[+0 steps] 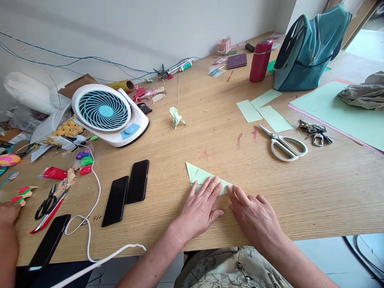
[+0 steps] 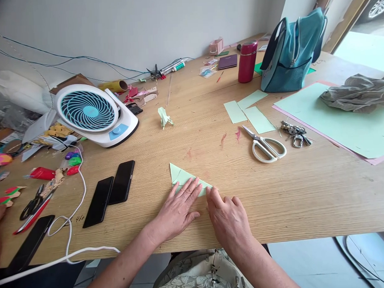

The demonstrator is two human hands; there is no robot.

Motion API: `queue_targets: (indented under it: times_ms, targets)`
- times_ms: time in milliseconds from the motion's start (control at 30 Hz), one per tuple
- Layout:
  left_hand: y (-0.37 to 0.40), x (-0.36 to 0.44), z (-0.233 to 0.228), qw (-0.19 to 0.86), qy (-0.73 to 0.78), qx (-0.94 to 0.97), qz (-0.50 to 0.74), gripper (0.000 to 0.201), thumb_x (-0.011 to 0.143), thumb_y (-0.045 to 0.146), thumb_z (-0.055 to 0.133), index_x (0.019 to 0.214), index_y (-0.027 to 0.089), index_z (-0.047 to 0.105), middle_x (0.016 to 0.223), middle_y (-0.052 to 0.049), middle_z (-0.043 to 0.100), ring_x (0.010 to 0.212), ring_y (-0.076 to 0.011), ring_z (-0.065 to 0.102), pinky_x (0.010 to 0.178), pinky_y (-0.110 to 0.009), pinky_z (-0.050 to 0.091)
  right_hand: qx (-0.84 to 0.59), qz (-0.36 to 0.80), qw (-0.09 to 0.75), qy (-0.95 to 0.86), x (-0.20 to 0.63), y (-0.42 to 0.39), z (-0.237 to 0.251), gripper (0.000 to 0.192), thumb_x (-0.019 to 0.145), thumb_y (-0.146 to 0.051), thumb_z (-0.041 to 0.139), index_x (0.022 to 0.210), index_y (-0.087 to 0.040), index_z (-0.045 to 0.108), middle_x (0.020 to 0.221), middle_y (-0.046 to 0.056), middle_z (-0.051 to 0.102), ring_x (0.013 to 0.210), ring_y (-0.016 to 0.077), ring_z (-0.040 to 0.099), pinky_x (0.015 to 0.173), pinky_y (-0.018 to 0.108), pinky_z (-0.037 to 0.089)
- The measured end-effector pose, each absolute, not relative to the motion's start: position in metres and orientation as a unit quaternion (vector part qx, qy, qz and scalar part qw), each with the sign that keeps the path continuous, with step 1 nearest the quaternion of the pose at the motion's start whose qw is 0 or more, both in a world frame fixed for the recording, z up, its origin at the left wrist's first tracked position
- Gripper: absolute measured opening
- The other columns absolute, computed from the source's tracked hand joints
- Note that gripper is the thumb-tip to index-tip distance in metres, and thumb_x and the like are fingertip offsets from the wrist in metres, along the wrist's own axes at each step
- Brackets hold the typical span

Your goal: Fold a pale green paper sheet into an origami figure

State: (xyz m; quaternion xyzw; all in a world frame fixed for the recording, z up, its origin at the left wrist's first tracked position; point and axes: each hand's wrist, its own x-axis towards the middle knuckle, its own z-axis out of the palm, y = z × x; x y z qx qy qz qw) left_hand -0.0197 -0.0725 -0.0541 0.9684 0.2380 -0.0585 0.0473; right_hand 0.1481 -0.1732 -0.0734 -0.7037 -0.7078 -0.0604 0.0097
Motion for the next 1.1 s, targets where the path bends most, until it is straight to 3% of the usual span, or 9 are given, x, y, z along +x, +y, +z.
queue_targets:
  times_ms: [567,933,1100]
  targets:
    - [-0.061,-0.052,-0.06,-0.002,0.301,0.953,-0.044,0.072,0.099,0.056,0.028,0.157,0.019,0.005,0.163,-0.013,0.017,0.151,-0.0265,0.013,0.118,-0.055,0.018,-0.705,-0.063,0.009,-0.707,0.148,-0.173,-0.074,0.04,0.1,-0.022,0.042,0.138,-0.013,0.05,0.121,0.01,0.063,0.064,0.0129,0.059,0.061,0.035,0.035]
    - [-0.068,-0.053,-0.065,0.014,0.355,0.935,-0.02,0.07,0.099,0.057,0.027,0.156,0.019,0.013,0.162,-0.013,0.019,0.15,-0.0287,0.018,0.118,-0.059,0.015,-0.715,-0.032,0.033,-0.698,0.148,-0.173,-0.074,0.041,0.1,-0.022,0.041,0.138,-0.012,0.049,0.115,0.01,0.063,0.068,0.0152,0.061,0.059,0.035,0.036]
    - [-0.069,-0.055,-0.067,0.027,0.364,0.931,-0.011,0.066,0.099,0.055,0.029,0.156,0.023,0.017,0.16,-0.011,0.025,0.149,-0.0294,0.022,0.116,-0.06,0.019,-0.715,0.005,0.07,-0.695,0.152,-0.168,-0.065,0.029,0.099,-0.021,0.042,0.123,-0.017,0.059,0.113,0.009,0.062,0.073,0.0157,0.062,0.061,0.033,0.037]
